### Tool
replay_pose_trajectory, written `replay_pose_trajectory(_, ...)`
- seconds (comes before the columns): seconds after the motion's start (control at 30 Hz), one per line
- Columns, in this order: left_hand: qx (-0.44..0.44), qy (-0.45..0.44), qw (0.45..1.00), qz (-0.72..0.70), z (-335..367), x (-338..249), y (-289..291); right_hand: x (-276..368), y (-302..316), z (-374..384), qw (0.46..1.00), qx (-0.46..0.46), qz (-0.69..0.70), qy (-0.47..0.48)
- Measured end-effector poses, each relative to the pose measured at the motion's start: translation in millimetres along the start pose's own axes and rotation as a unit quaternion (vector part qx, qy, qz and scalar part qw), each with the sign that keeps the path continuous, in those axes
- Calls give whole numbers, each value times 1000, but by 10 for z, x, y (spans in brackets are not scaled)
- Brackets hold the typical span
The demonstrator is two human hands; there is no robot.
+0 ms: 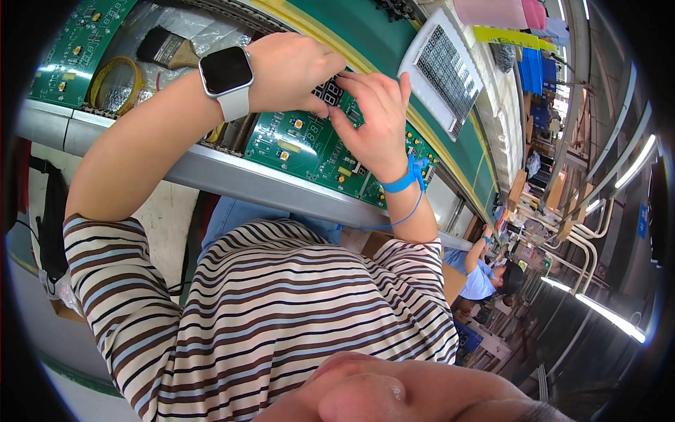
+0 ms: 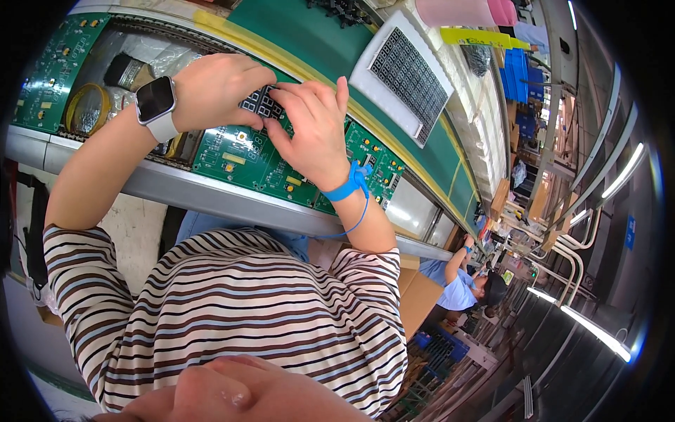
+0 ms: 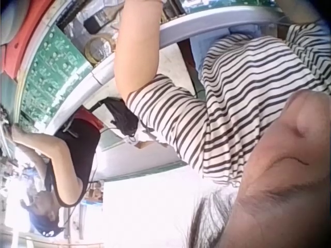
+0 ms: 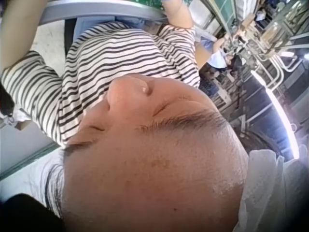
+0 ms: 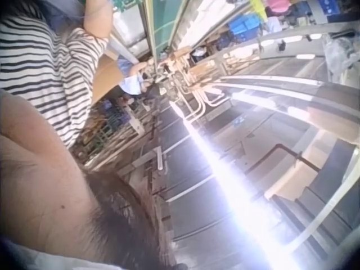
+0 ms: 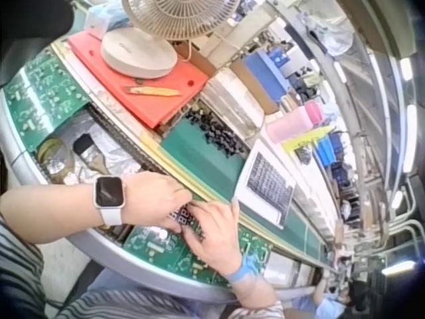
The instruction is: Insert small electronic components into circuit boards on an assembly line.
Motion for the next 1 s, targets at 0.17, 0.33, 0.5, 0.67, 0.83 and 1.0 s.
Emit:
replay_pose_trajectory(0.17,-25,-5,1000,-16,-7,19,25,-87,64,-63,999,-19,9,-38)
replay_pose_trajectory(0.33,-6,-17,1000,-13,-15,-44,-23,-45,115,-67,999,6,5,-42)
replay_pose_trajectory(0.5,0,-7,1000,14,-6,-39,-11,17,131,-137,996,-23,-68,-53)
replay_pose_trajectory(0.67,36,48,998,10,-22,57,-85,231,-12,-364,996,53,46,-53)
replay_pose_trajectory(0.83,66,49,996,32,-28,21,-128,236,-102,-431,995,74,39,-52)
replay_pose_trajectory(1.0,52,36,997,37,-15,1,-129,252,-107,-406,995,81,22,-51)
Point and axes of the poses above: each hand's wrist, its own z-axis towards the middle knuckle, its own y-axis out of the back of the hand, x = y × z, the point moved 6 cm from there along z, towards the middle knuckle
